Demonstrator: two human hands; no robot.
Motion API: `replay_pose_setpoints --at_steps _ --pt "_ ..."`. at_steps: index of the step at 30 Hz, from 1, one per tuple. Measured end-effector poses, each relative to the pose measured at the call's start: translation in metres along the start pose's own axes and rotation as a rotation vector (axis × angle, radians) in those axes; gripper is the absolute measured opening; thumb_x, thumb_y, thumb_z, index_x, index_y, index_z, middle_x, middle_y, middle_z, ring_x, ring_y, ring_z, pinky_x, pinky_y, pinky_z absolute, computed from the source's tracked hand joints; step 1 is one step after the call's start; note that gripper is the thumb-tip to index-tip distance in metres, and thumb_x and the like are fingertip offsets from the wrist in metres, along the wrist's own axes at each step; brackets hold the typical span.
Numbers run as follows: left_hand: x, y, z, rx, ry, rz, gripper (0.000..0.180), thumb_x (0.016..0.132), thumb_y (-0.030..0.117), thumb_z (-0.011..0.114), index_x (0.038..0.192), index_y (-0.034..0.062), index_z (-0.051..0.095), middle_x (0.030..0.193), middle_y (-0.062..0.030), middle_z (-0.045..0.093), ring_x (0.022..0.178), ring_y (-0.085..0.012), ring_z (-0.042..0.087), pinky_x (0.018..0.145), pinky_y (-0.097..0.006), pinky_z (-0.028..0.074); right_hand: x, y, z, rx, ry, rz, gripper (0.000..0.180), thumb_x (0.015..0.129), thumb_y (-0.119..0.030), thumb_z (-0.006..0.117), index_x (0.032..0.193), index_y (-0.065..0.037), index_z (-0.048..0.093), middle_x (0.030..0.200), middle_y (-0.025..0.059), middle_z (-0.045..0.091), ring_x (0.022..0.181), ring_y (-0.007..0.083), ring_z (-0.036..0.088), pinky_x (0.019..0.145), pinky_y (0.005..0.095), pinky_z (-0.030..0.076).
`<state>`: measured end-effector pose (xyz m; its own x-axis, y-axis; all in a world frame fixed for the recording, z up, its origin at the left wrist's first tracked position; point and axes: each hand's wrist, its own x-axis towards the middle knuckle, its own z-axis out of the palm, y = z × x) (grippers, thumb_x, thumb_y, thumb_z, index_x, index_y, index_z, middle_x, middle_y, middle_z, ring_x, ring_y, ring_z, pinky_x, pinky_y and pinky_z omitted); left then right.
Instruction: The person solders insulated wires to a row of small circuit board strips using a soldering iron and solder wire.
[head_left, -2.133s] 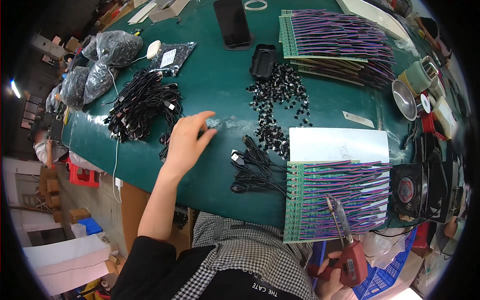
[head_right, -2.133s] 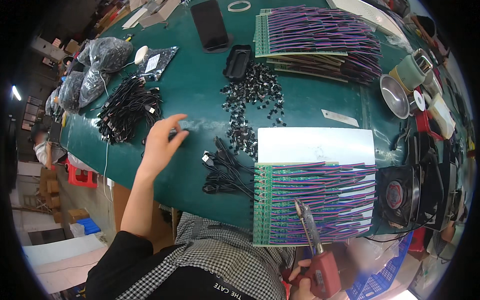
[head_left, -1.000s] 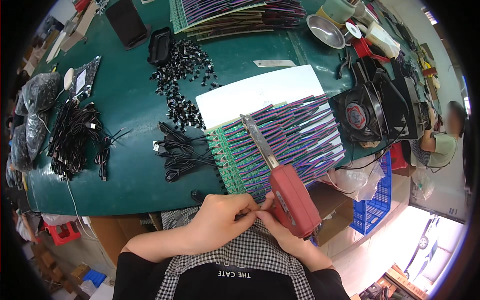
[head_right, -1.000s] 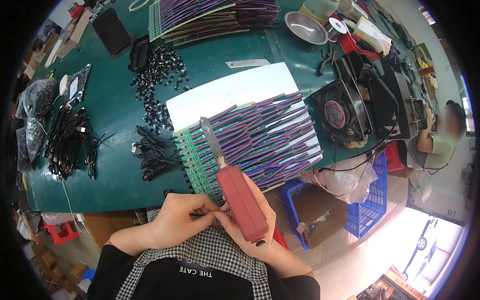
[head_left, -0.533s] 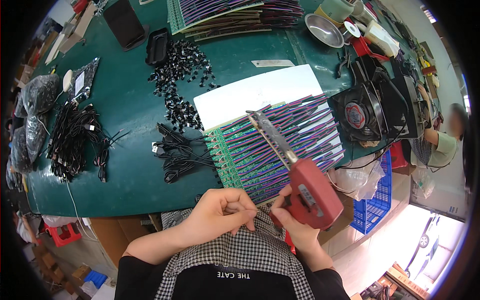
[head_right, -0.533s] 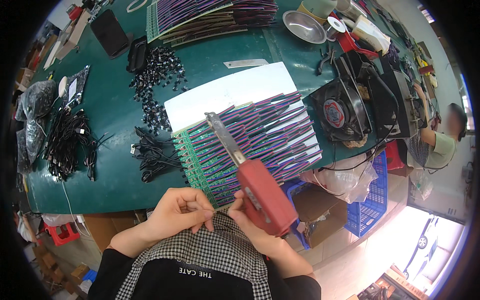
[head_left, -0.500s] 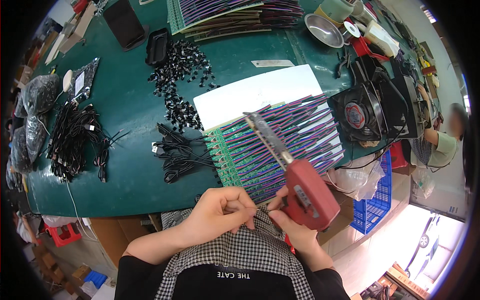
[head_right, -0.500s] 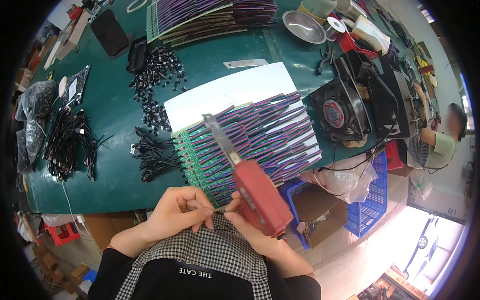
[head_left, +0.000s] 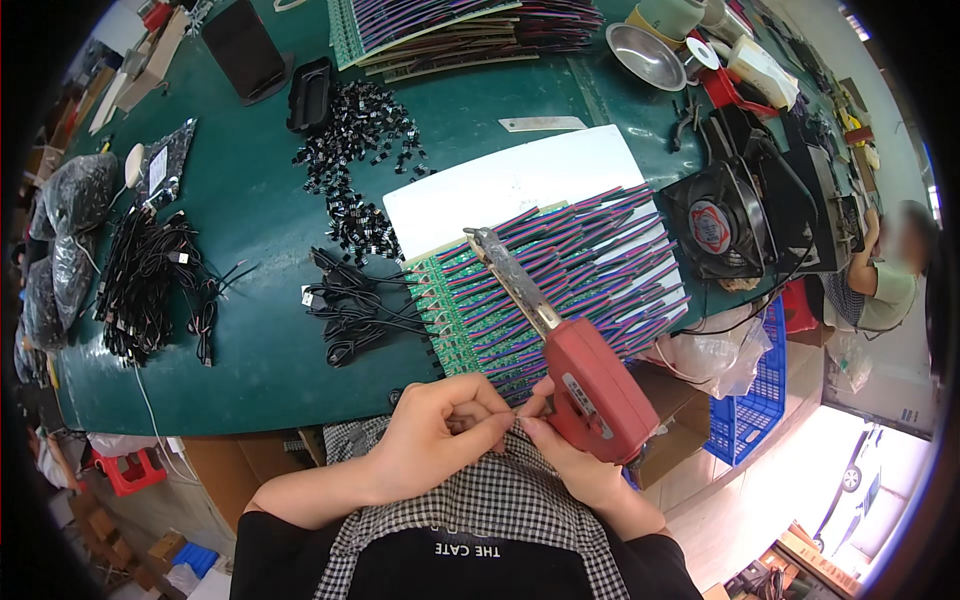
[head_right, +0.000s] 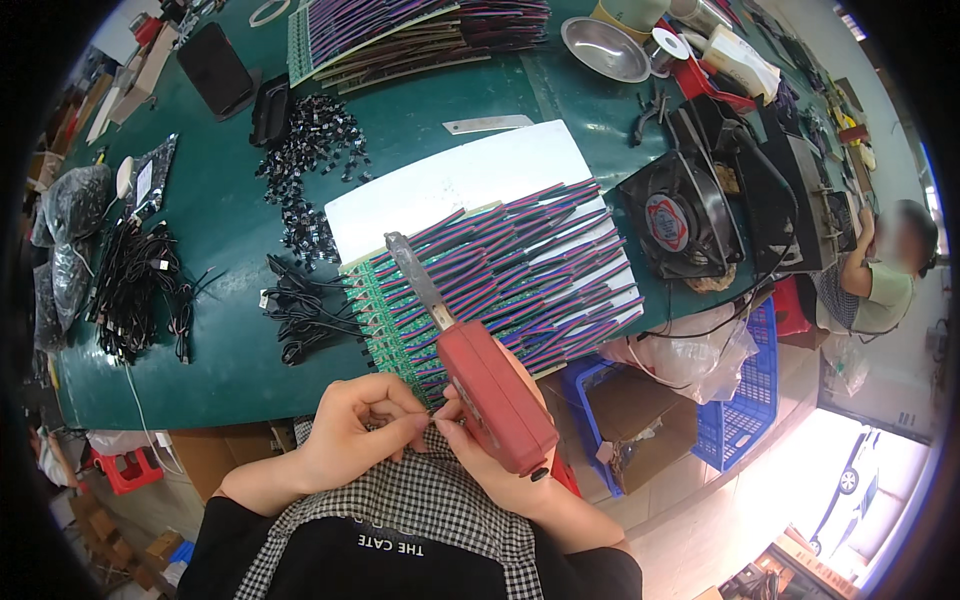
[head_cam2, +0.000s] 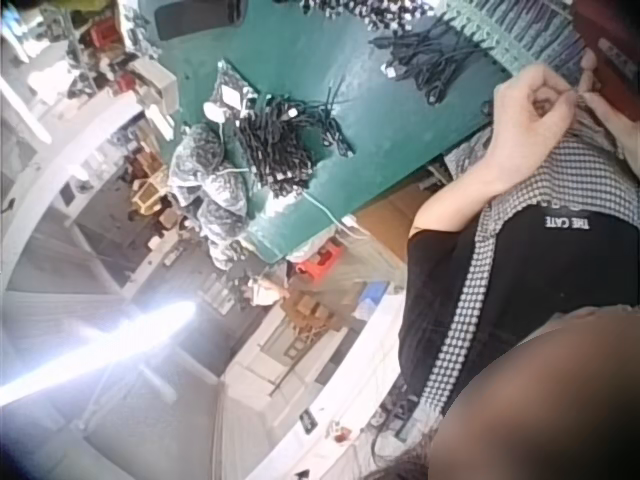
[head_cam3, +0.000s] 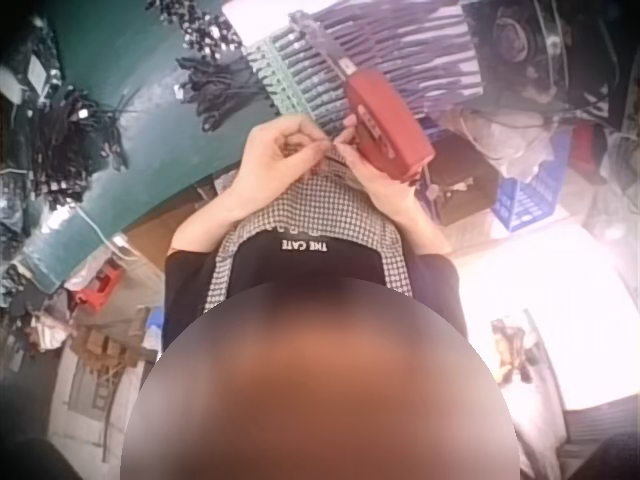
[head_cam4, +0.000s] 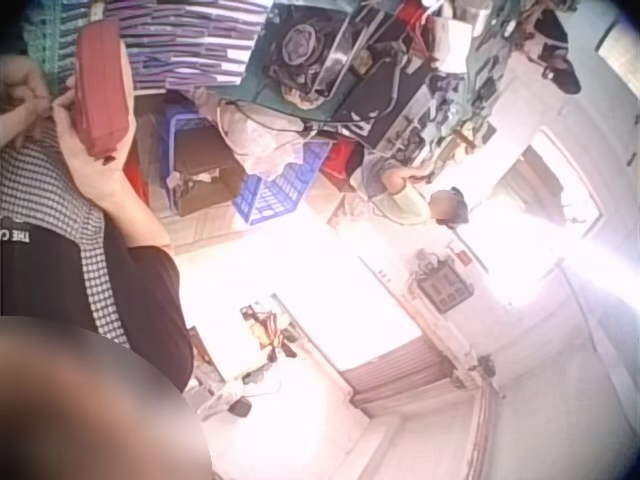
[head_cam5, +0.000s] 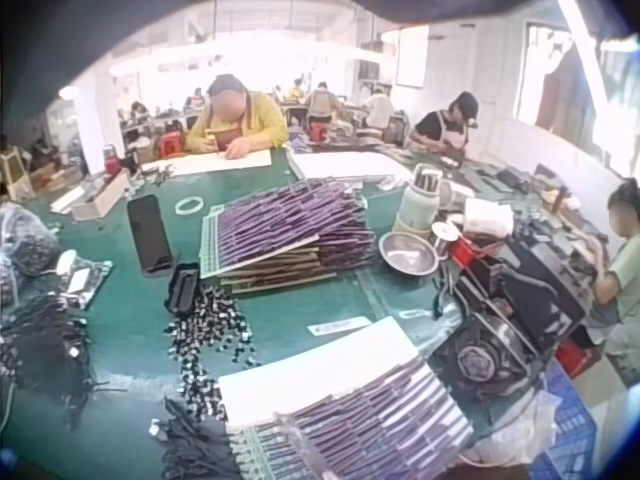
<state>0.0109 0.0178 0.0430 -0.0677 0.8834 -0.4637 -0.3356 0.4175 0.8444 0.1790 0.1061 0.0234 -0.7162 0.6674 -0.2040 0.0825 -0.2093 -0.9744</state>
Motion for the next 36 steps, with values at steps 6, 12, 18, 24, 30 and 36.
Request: replay_pose_setpoints --at_steps 6,12,18,24,30,36 --pt "-0.023 0.022 -0.002 0.534 0.318 0.408 0.008 0.076 -0.001 0.067 0.080 -0.0008 0.060 0.068 -0.0055 0.061 0.050 -0.0048 0.052 0.048 -0.019 0.043 0.000 -0.009 0.004 0.050 -0.035 0.030 0.055 0.078 0.012 0.061 0.127 -0.001 0.039 0.099 0.0087 0.056 0.087 0.0145 0.061 0.078 0.0288 0.051" --pt "-0.005 0.020 -0.022 0.846 0.609 0.564 0.016 0.071 -0.002 0.068 0.083 0.0033 0.059 0.082 -0.0069 0.055 0.054 -0.0172 0.051 0.046 -0.026 0.042 -0.012 -0.001 -0.018 0.240 0.037 -0.018 0.042 0.080 -0.005 0.065 0.120 0.000 0.050 0.110 0.0153 0.057 0.084 0.0164 0.060 0.071 0.0288 0.048" --pt "0.022 -0.017 -0.026 0.787 0.581 0.402 0.012 0.073 0.001 0.066 0.080 0.0043 0.057 0.080 -0.0050 0.051 0.057 -0.0186 0.055 0.050 -0.031 0.044 -0.039 0.015 -0.035 0.311 0.028 0.059 0.048 0.080 -0.005 0.065 0.124 0.002 0.047 0.113 0.0151 0.056 0.077 0.0152 0.057 0.066 0.0266 0.046" --pt "0.027 -0.022 -0.022 0.836 0.636 0.433 0.013 0.071 0.000 0.065 0.079 0.0039 0.056 0.080 -0.0047 0.049 0.056 -0.0189 0.055 0.048 -0.031 0.044 -0.059 0.030 -0.047 0.184 0.070 0.200 0.057 0.071 -0.007 0.073 0.121 0.005 0.049 0.091 0.0124 0.065 0.069 0.0163 0.061 0.062 0.0259 0.050" --pt "0.029 -0.020 -0.024 0.842 0.599 0.432 0.014 0.070 0.000 0.065 0.077 0.0033 0.054 0.079 -0.0055 0.046 0.054 -0.0194 0.053 0.046 -0.031 0.043 -0.069 0.048 -0.051 -0.356 0.076 0.044 0.044 0.064 -0.005 0.073 0.104 0.008 0.060 0.085 0.0102 0.066 0.067 0.0190 0.063 0.063 0.0264 0.051" --pt "0.028 -0.021 -0.023 0.846 0.606 0.441 0.015 0.070 0.000 0.065 0.076 0.0032 0.052 0.079 -0.0061 0.045 0.055 -0.0207 0.054 0.046 -0.032 0.043 -0.063 0.046 -0.050 -0.241 0.047 0.024 0.050 0.067 -0.012 0.074 0.110 0.008 0.058 0.078 0.0084 0.066 0.065 0.0187 0.064 0.063 0.0276 0.051"
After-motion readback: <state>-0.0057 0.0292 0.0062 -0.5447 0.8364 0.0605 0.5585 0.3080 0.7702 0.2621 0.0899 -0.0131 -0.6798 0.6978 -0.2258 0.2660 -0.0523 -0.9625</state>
